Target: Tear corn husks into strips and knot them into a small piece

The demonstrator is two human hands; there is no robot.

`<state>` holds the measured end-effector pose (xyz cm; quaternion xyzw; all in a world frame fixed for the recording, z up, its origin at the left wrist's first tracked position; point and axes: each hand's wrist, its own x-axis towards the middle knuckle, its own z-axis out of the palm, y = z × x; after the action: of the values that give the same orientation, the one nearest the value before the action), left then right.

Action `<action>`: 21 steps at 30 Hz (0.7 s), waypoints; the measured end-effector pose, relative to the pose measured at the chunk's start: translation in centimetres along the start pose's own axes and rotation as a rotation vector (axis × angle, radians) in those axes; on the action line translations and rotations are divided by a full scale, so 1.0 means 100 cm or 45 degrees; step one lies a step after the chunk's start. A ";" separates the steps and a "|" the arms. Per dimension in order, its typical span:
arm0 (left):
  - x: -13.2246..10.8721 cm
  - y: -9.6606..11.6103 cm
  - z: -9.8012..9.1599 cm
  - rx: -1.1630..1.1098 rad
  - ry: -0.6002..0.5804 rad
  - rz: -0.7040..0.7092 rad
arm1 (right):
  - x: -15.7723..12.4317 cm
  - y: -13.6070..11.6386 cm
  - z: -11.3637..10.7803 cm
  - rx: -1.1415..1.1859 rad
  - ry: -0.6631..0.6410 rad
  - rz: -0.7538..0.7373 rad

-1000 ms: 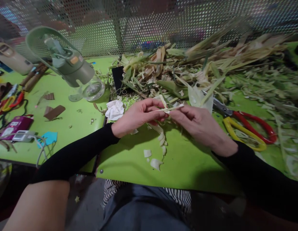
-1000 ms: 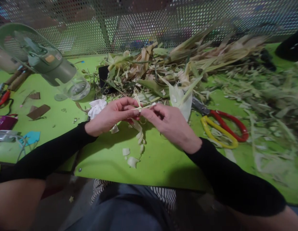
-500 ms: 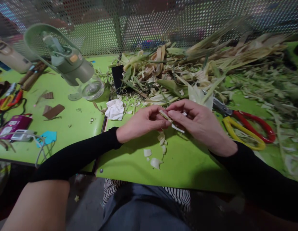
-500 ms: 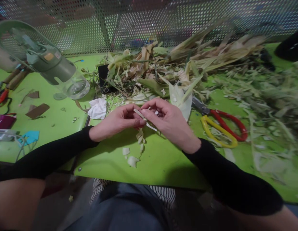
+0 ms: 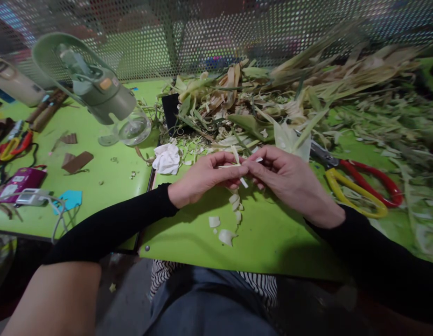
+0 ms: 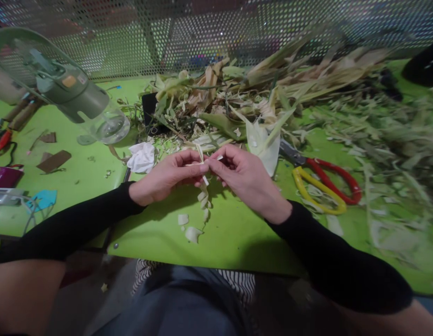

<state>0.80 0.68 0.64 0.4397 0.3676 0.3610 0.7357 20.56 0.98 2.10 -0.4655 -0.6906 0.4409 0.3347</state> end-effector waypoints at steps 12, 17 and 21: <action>-0.003 0.003 0.001 0.096 0.009 0.039 | -0.006 -0.006 0.001 -0.268 0.081 -0.202; -0.002 -0.001 -0.002 0.109 0.022 0.038 | -0.005 -0.004 -0.001 -0.225 0.087 -0.136; -0.005 0.001 0.000 -0.001 0.008 -0.072 | 0.004 0.002 -0.008 -0.169 0.111 -0.051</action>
<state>0.54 0.34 0.84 0.4275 0.3820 0.3414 0.7448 21.19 1.57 2.25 -0.4914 -0.7123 0.3666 0.3417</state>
